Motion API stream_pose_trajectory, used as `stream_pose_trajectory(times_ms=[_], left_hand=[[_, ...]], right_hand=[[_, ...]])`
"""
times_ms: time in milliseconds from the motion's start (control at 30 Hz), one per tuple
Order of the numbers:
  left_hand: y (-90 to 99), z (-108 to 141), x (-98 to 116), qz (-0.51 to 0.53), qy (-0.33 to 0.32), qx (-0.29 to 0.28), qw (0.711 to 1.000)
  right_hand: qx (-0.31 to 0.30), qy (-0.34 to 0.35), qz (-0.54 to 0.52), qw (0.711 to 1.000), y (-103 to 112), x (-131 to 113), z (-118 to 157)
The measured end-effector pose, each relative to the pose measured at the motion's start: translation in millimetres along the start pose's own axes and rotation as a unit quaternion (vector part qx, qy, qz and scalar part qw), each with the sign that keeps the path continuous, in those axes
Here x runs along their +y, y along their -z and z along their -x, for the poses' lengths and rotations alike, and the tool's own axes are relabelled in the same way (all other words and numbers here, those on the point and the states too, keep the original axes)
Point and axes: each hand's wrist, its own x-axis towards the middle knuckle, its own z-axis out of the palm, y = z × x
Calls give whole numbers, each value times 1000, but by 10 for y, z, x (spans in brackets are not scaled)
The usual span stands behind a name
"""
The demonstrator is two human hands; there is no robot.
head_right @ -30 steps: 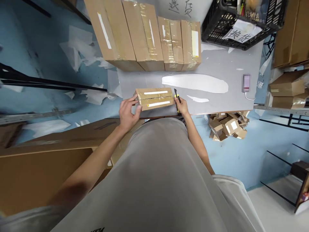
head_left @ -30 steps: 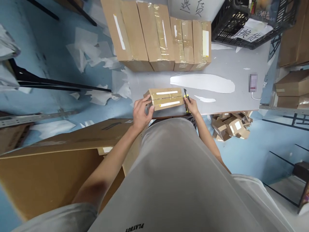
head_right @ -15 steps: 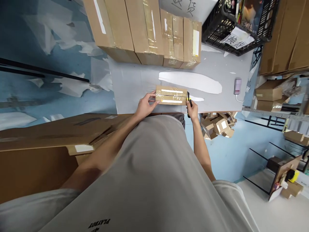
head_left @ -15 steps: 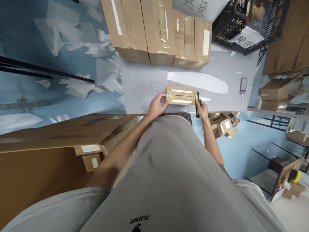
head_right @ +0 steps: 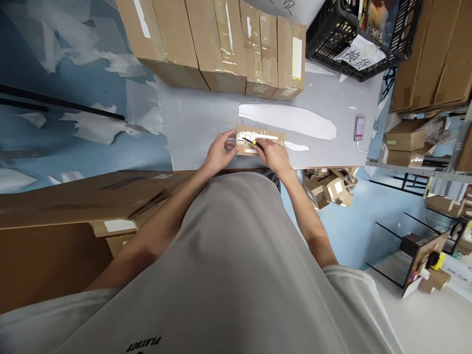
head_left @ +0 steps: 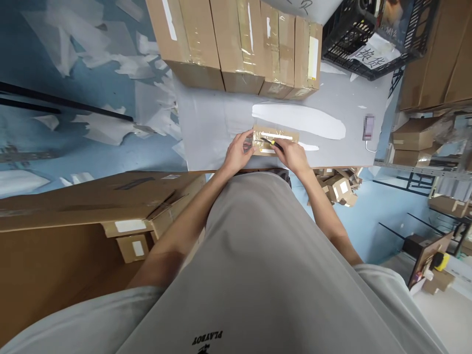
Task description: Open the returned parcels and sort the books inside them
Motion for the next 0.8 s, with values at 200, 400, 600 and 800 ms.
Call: stream_pose_trajectory(times_ms=[200,400,600,800], left_hand=[[83,67,-38,26,-15,-39,999],[71,69,-90,44,-21,-41,998],[26,71,-129,47,-19,-29,998],[21,64,-128,41,-12,-26,999]], right_hand=[[-101,41,137,985,110,-244,-232],[-131,47,176,974,111,-279,-272],[-127,42,194,972,72,-391,-288],[-139,65,165,974,53,-469,-404]])
